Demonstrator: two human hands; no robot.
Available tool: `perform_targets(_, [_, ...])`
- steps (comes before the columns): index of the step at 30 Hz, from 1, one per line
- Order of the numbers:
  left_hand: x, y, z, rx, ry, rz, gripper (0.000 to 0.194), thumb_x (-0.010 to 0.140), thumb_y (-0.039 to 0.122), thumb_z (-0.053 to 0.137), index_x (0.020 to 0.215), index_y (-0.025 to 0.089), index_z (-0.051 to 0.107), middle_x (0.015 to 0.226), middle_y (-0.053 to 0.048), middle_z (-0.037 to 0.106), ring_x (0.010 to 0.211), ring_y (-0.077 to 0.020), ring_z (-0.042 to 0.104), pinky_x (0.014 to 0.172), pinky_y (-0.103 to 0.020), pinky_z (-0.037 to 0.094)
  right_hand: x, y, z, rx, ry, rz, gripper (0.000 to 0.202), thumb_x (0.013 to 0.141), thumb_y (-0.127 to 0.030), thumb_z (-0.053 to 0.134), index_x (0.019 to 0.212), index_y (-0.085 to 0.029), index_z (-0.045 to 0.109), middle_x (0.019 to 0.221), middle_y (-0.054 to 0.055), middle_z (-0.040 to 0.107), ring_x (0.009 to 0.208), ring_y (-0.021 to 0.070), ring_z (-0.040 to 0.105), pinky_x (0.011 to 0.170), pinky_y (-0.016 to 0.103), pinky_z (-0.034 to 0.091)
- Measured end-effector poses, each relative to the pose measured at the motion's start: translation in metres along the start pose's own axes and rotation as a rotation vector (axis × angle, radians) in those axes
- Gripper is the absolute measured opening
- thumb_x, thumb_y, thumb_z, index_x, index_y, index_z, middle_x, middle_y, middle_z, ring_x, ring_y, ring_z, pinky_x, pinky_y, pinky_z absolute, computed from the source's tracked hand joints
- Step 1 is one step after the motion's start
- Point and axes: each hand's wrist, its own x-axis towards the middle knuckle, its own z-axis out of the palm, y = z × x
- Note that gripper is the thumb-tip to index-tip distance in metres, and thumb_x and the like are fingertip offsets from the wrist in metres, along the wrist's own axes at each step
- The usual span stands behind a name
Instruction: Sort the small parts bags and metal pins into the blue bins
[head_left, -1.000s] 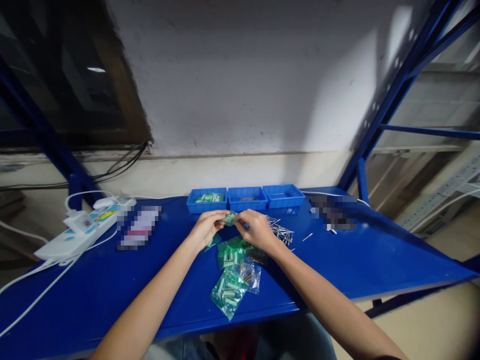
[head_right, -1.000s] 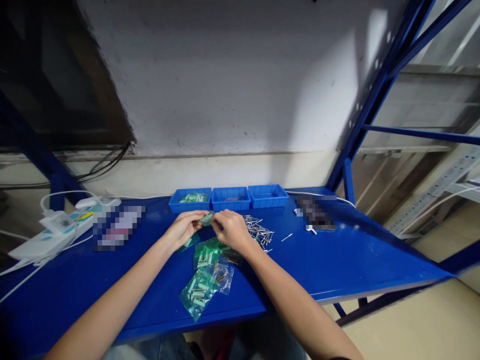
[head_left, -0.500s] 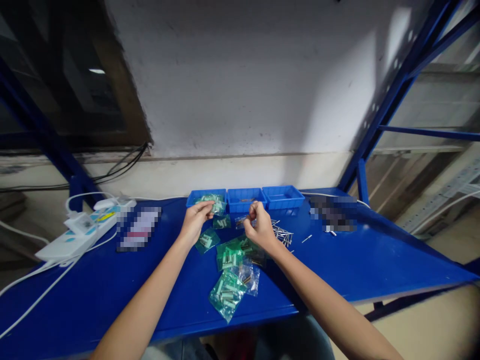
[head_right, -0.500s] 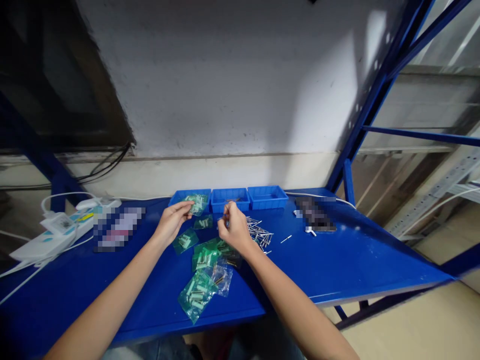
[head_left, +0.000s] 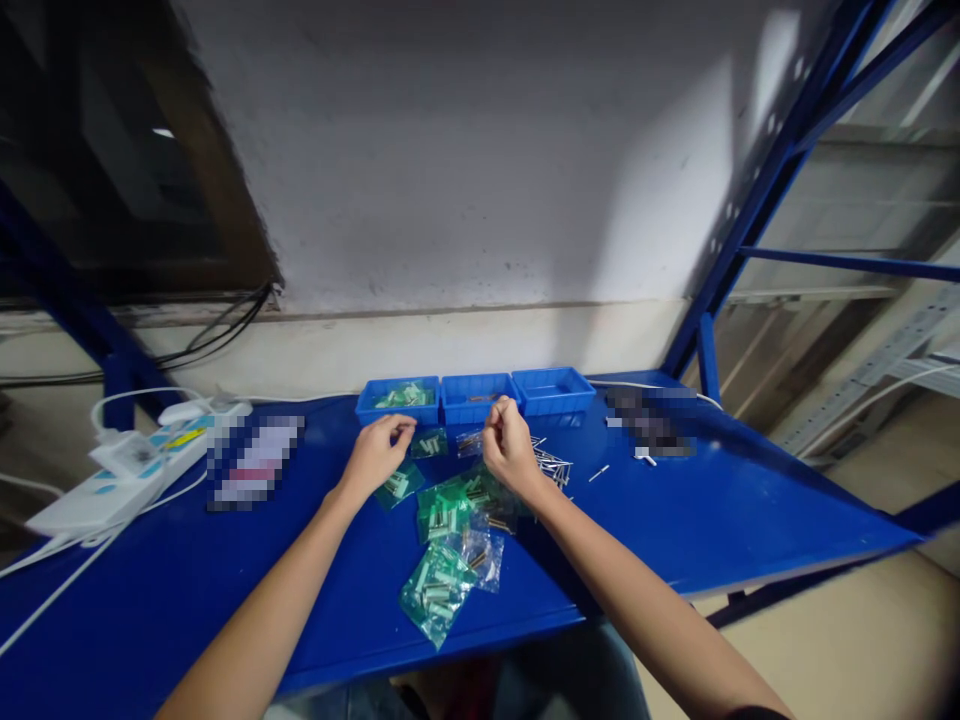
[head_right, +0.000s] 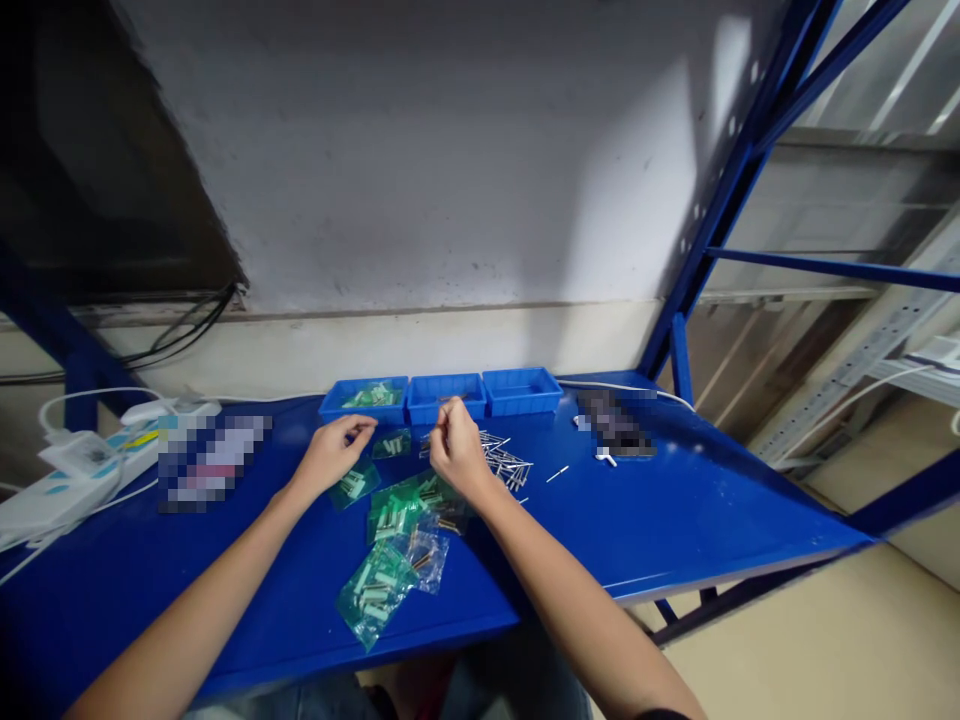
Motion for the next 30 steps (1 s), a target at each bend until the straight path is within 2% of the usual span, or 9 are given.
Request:
perform_targets(5, [-0.015, 0.017, 0.011, -0.164, -0.113, 0.019, 0.015, 0.077, 0.030, 0.058, 0.085, 0.025, 0.070, 0.078, -0.003, 0.067, 0.069, -0.0183, 0.059, 0.068, -0.027, 0.043, 0.004, -0.001, -0.004, -0.055, 0.175, 0.058, 0.023, 0.073, -0.010, 0.042, 0.083, -0.023, 0.027, 0.072, -0.004, 0.029, 0.056, 0.0108, 0.031, 0.055, 0.025, 0.031])
perform_targets(10, [-0.019, 0.036, 0.020, -0.136, -0.186, 0.153, 0.016, 0.078, 0.031, 0.059, 0.090, 0.026, 0.068, 0.091, -0.004, 0.066, 0.090, -0.0223, 0.057, 0.093, -0.036, 0.036, 0.007, 0.001, -0.011, -0.107, 0.269, 0.107, 0.032, 0.065, -0.004, 0.042, 0.087, -0.023, 0.028, 0.075, -0.002, 0.027, 0.056, 0.0110, 0.030, 0.053, 0.025, 0.030])
perform_targets(16, [-0.014, 0.007, 0.017, 0.140, -0.124, 0.094, 0.024, 0.084, 0.035, 0.049, 0.099, 0.023, 0.065, 0.100, -0.008, 0.063, 0.097, -0.0263, 0.054, 0.090, -0.039, 0.038, 0.004, -0.004, -0.006, -0.085, 0.222, 0.083, 0.021, 0.076, -0.010, 0.044, 0.088, -0.022, 0.032, 0.076, -0.001, 0.033, 0.056, 0.0109, 0.034, 0.053, 0.025, 0.031])
perform_targets(19, [-0.013, -0.003, 0.016, 0.204, -0.161, 0.035, 0.025, 0.084, 0.037, 0.050, 0.100, 0.024, 0.064, 0.103, -0.008, 0.063, 0.100, -0.0270, 0.054, 0.090, -0.039, 0.038, 0.003, -0.018, -0.005, -0.072, 0.021, 0.093, 0.015, 0.084, -0.021, 0.047, 0.096, -0.021, 0.039, 0.071, -0.003, 0.040, 0.056, 0.0109, 0.040, 0.053, 0.025, 0.034])
perform_targets(22, [-0.015, 0.000, 0.018, 0.230, -0.213, 0.000, 0.026, 0.083, 0.037, 0.051, 0.103, 0.026, 0.063, 0.109, -0.007, 0.063, 0.104, -0.0280, 0.053, 0.089, -0.040, 0.038, 0.003, -0.033, -0.012, -0.129, -0.362, -0.007, 0.016, 0.085, -0.028, 0.049, 0.099, -0.021, 0.051, 0.072, -0.001, 0.050, 0.063, 0.0126, 0.048, 0.060, 0.026, 0.039])
perform_targets(24, [-0.017, 0.006, 0.019, 0.247, -0.235, -0.015, 0.026, 0.082, 0.035, 0.052, 0.104, 0.026, 0.062, 0.112, -0.008, 0.061, 0.106, -0.0295, 0.051, 0.089, -0.042, 0.038, 0.002, -0.043, -0.017, -0.171, -0.619, -0.087, 0.027, 0.081, -0.037, 0.056, 0.103, -0.021, 0.056, 0.083, 0.002, 0.056, 0.076, 0.0164, 0.052, 0.070, 0.031, 0.042])
perform_targets(26, [-0.018, 0.009, 0.021, 0.260, -0.237, -0.031, 0.026, 0.082, 0.035, 0.052, 0.104, 0.025, 0.062, 0.113, -0.009, 0.061, 0.107, -0.0309, 0.051, 0.089, -0.045, 0.036, -0.003, -0.054, -0.020, -0.188, -0.837, -0.140, 0.049, 0.072, -0.051, 0.064, 0.112, -0.023, 0.056, 0.098, 0.006, 0.057, 0.091, 0.0225, 0.052, 0.079, 0.039, 0.043])
perform_targets(28, [-0.018, 0.011, 0.022, 0.259, -0.227, -0.048, 0.026, 0.082, 0.035, 0.051, 0.104, 0.025, 0.062, 0.113, -0.009, 0.060, 0.107, -0.0314, 0.051, 0.090, -0.047, 0.036, -0.013, -0.063, -0.017, -0.181, -0.992, -0.185, 0.068, 0.062, -0.060, 0.068, 0.120, -0.027, 0.054, 0.112, 0.009, 0.054, 0.104, 0.0287, 0.047, 0.087, 0.047, 0.040])
perform_targets(30, [-0.018, 0.010, 0.023, 0.241, -0.206, -0.050, 0.030, 0.082, 0.035, 0.052, 0.110, 0.025, 0.060, 0.120, -0.009, 0.057, 0.111, -0.0315, 0.048, 0.093, -0.047, 0.034, -0.024, -0.069, -0.010, -0.182, -1.084, -0.224, 0.073, 0.060, -0.063, 0.068, 0.122, -0.029, 0.053, 0.121, 0.010, 0.050, 0.116, 0.0332, 0.040, 0.094, 0.052, 0.034])
